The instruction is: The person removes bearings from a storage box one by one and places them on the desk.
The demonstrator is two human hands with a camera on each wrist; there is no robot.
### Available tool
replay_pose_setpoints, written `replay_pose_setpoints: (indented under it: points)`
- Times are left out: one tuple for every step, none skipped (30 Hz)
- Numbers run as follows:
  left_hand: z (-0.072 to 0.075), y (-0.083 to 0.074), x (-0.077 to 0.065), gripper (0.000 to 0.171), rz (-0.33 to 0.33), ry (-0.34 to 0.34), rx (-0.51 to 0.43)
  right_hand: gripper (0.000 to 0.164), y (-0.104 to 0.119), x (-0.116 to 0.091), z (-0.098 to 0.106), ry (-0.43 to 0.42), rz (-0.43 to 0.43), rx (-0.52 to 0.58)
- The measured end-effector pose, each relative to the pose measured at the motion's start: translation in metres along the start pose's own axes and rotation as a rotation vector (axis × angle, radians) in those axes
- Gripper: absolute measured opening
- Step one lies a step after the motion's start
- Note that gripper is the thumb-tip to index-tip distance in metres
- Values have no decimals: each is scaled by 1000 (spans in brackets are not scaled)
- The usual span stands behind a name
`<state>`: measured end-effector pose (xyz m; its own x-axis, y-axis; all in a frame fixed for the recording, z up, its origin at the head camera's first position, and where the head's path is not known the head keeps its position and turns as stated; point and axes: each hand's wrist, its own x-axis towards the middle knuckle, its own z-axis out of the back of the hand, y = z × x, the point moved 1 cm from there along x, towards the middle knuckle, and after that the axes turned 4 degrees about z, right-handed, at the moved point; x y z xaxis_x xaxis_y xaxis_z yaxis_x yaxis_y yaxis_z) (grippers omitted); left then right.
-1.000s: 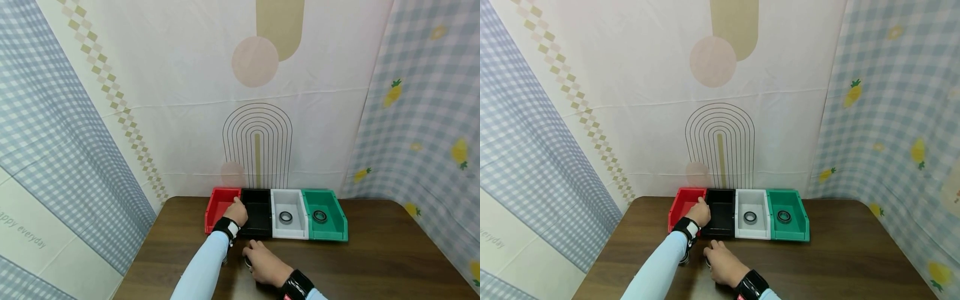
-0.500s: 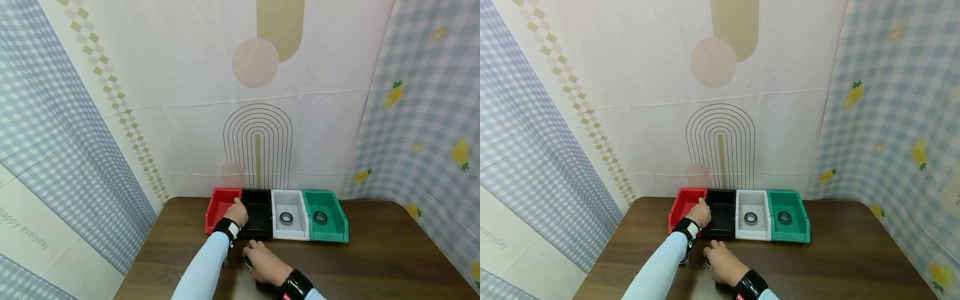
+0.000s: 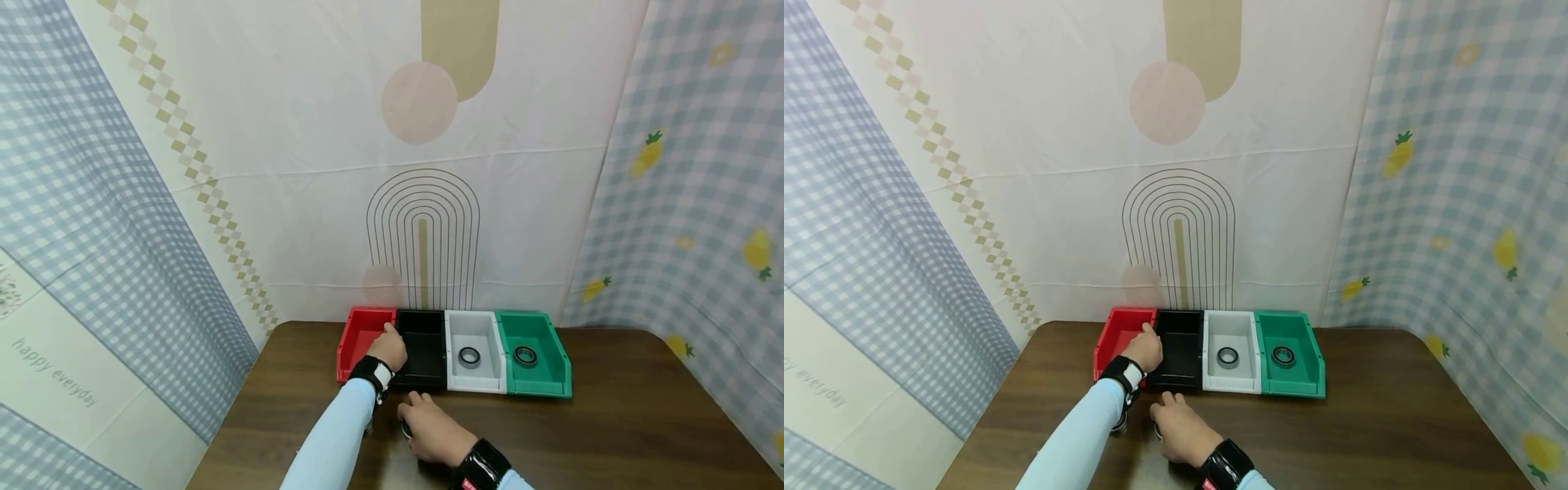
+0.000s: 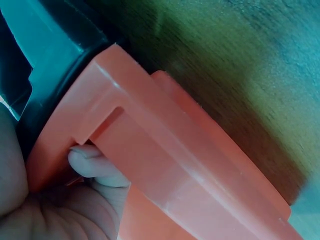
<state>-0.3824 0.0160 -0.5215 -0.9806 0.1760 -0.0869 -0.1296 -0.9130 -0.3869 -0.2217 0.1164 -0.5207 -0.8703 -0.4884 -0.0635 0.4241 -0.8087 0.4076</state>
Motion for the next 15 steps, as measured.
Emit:
replay_pose_setpoints:
  points:
    - [-4,2,5,52,0,0,2,31,0,0,1,1,-2,0]
    - [-9,4,11,54,0,1,-1,31,1,0,1,1,-4,1]
    - [-9,3,11,55,-2,-1,4,31,1,-1,2,0,-4,1]
    - [-9,3,10,56,-4,1,11,31,1,-1,3,-2,-3,-2]
    - [-5,1,7,54,-1,6,2,31,1,-1,3,-5,-3,-4]
    - [-3,0,4,54,-4,5,-5,31,2,-1,3,-7,-2,-6]
    - [-2,-1,2,53,-9,2,-17,32,2,-1,3,-9,-3,-8]
    - [1,-2,-1,54,-14,-2,-21,32,2,-2,2,-12,-1,-12]
    - [3,-2,-4,54,-20,-5,-21,32,2,-2,2,-13,-3,-13]
    - [-3,2,1,55,-31,-10,-16,32,2,-2,1,-14,-5,-14]
    - [-11,7,7,57,-43,-20,-7,32,2,-1,0,-16,-4,-15]
    - [-17,11,13,60,-49,-19,-4,32,1,-1,-1,-13,-7,-14]
    - [-24,16,19,61,-56,-24,-5,32,1,-1,-1,-11,-10,-13]
    - [-29,19,24,64,-57,-20,4,31,1,-1,-2,-9,-13,-11]
    - [-34,22,29,64,-57,-17,14,31,1,-1,-2,-7,-18,-8]
